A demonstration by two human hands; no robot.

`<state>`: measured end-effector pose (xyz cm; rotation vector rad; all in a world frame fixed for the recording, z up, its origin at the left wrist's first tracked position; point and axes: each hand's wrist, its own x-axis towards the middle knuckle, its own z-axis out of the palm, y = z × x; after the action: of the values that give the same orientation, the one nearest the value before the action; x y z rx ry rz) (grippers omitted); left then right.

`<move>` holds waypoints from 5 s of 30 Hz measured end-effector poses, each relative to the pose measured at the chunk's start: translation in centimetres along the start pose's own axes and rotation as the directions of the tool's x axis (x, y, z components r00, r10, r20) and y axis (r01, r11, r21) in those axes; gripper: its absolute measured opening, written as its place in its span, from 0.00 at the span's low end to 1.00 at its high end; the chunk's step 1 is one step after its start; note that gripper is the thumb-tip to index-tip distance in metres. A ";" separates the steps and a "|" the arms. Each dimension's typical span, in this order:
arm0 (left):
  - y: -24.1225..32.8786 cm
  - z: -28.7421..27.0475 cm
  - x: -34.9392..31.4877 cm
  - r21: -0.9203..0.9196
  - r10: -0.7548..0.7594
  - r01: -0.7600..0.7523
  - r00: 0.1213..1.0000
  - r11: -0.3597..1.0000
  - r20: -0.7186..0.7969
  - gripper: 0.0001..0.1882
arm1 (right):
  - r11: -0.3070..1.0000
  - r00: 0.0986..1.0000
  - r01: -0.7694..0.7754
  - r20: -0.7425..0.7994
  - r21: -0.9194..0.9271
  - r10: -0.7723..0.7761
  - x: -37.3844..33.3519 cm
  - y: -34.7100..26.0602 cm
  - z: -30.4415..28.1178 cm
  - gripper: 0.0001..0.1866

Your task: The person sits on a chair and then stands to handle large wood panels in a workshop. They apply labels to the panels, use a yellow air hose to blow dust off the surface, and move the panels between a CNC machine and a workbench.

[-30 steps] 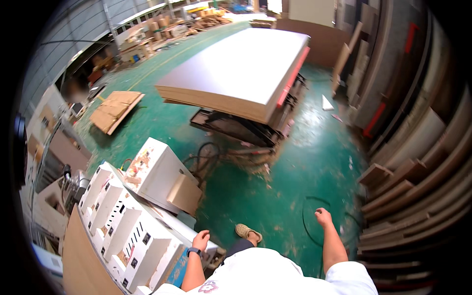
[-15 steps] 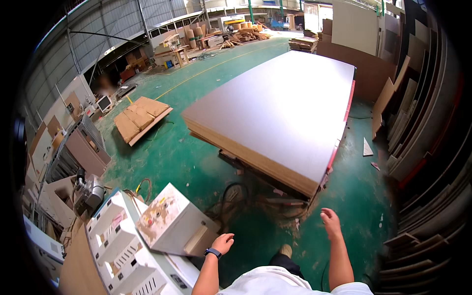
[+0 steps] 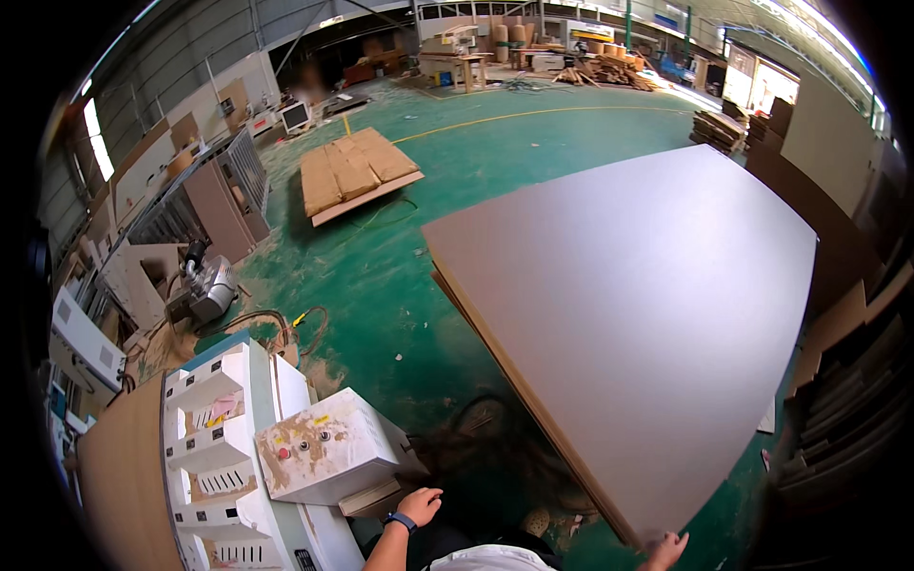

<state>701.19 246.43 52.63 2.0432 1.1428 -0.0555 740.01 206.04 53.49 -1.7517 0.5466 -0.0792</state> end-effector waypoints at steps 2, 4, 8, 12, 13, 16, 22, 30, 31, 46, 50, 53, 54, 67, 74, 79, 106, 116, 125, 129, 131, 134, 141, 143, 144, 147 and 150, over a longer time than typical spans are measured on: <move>-2.0 0.3 1.5 -0.026 -0.022 0.024 0.999 0.999 0.045 0.18 | 0.946 0.988 0.112 0.132 -0.305 -0.075 1.4 -0.6 0.4 0.13; -4.8 1.1 3.4 -0.040 0.060 -0.057 0.997 0.998 0.057 0.18 | 0.968 0.967 -0.227 -0.144 -0.110 0.210 1.2 -2.3 3.4 0.18; -5.5 -1.1 7.9 -0.162 0.145 -0.129 0.986 0.978 0.088 0.18 | 0.929 0.940 -0.289 -0.253 -0.233 0.229 0.8 -3.2 5.6 0.25; -3.3 -4.7 12.3 -0.265 0.176 -0.147 0.980 0.953 0.090 0.17 | 0.945 0.926 -0.328 -0.190 0.018 0.325 -1.4 -0.5 6.9 0.23; -2.9 -5.3 13.3 -0.273 0.192 -0.155 0.974 0.949 0.116 0.16 | 0.950 0.937 -0.312 -0.172 -0.028 0.303 -2.5 0.7 7.1 0.22; -0.7 -5.7 15.7 -0.293 0.266 -0.213 0.951 0.932 0.156 0.15 | 0.914 0.935 -0.343 -0.177 -0.218 0.308 -10.0 -2.1 13.6 0.29; 8.5 -0.9 17.5 -0.639 0.340 0.028 0.829 0.769 0.445 0.16 | 0.960 0.949 -0.279 0.150 -0.014 0.278 -18.6 -3.4 17.7 0.21; 18.5 6.2 11.5 -0.890 0.114 0.385 0.900 0.243 0.421 0.18 | 0.671 0.631 -0.694 0.668 0.259 0.395 -18.6 -3.6 18.9 0.23; 19.9 7.4 11.2 -0.929 0.088 0.316 0.937 0.194 0.337 0.18 | 0.697 0.648 -0.670 0.659 0.254 0.383 -18.8 -3.6 19.1 0.24; 19.2 6.6 5.4 -0.980 -0.234 0.063 0.972 0.186 0.018 0.17 | 0.812 0.486 -0.584 0.802 0.004 0.346 -23.6 -2.5 13.2 0.19; 14.0 5.2 0.0 -0.980 -0.226 0.098 0.972 0.171 0.058 0.19 | 0.824 0.361 -0.549 0.850 -0.139 0.384 -28.0 0.6 8.9 0.20; 8.7 4.1 -5.9 -0.981 -0.234 0.074 0.972 0.177 0.031 0.18 | 0.825 0.216 -0.503 0.887 -0.258 0.409 -30.5 4.2 4.1 0.24; 6.2 4.1 -7.7 -0.981 -0.230 0.049 0.973 0.189 0.004 0.18 | 0.827 0.225 -0.483 0.873 -0.287 0.434 -31.1 4.5 2.2 0.25; -14.2 8.8 -46.7 -0.986 -0.404 0.039 0.914 0.160 -0.029 0.18 | 0.912 0.793 -0.386 0.554 0.136 0.253 -5.5 6.6 -12.5 0.37; -22.0 17.1 -70.3 -0.982 -0.641 0.113 0.767 0.151 -0.011 0.16 | 0.947 0.716 -0.312 0.673 0.073 0.184 -14.0 15.0 -24.1 0.32; -25.9 20.0 -83.4 -0.998 -0.679 -0.055 0.732 0.023 -0.056 0.13 | 0.960 0.682 -0.279 0.709 0.026 0.179 -17.9 18.5 -33.6 0.33; -64.7 1.7 -106.6 -0.953 -0.990 -0.300 0.110 0.051 -0.088 0.14 | 0.814 0.512 -0.479 0.649 -0.327 0.562 -69.9 35.1 -55.3 0.30; -77.6 -6.3 -106.9 -0.932 -0.985 -0.358 0.134 0.056 -0.110 0.16 | 0.784 0.502 -0.555 0.640 -0.278 0.582 -83.0 36.8 -56.2 0.29; -87.8 -14.3 -107.4 -0.913 -0.969 -0.406 0.241 -0.051 -0.053 0.18 | 0.803 0.570 -0.552 0.602 -0.225 0.560 -95.5 38.9 -55.1 0.30; -90.7 -17.6 -108.4 -0.917 -0.966 -0.395 0.253 -0.055 -0.051 0.15 | 0.794 0.579 -0.568 0.580 -0.216 0.573 -100.0 40.8 -56.7 0.31; -94.0 -17.1 -109.9 -0.914 -0.950 -0.395 0.310 -0.093 -0.037 0.12 | 0.783 0.573 -0.577 0.569 -0.231 0.590 -101.7 41.6 -56.5 0.32; -96.8 -17.4 -110.9 -0.932 -0.919 -0.347 0.391 -0.103 -0.044 0.10 | 0.787 0.611 -0.579 0.525 -0.215 0.593 -104.3 43.8 -56.9 0.32; -94.4 -21.2 -108.5 -0.364 -0.527 0.554 0.164 0.749 -0.834 0.17 | 0.762 0.605 -0.619 0.504 -0.190 0.617 -106.5 42.2 -57.9 0.33; -90.1 -22.6 -104.8 -0.316 -0.469 0.483 0.236 0.817 -0.851 0.20 | 0.795 0.657 -0.575 0.471 -0.192 0.589 -107.8 41.0 -57.5 0.32; -88.5 -22.7 -102.4 -0.221 -0.383 0.417 0.359 0.882 -0.851 0.20 | 0.792 0.636 -0.554 0.483 -0.257 0.602 -108.6 40.0 -57.6 0.32; -81.6 -20.9 -93.7 0.022 -0.090 0.152 0.691 0.988 -0.717 0.20 | 0.801 0.511 -0.526 0.646 -0.287 0.567 -107.3 40.3 -58.2 0.30; -71.2 -17.4 -87.2 0.293 0.168 -0.031 0.874 0.956 -0.456 0.23 | 0.807 0.263 -0.447 0.805 -0.387 0.532 -103.8 42.0 -60.7 0.27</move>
<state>591.19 216.93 55.20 2.4481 1.3819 0.3852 614.18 186.39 54.36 -1.3324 0.2451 1.3194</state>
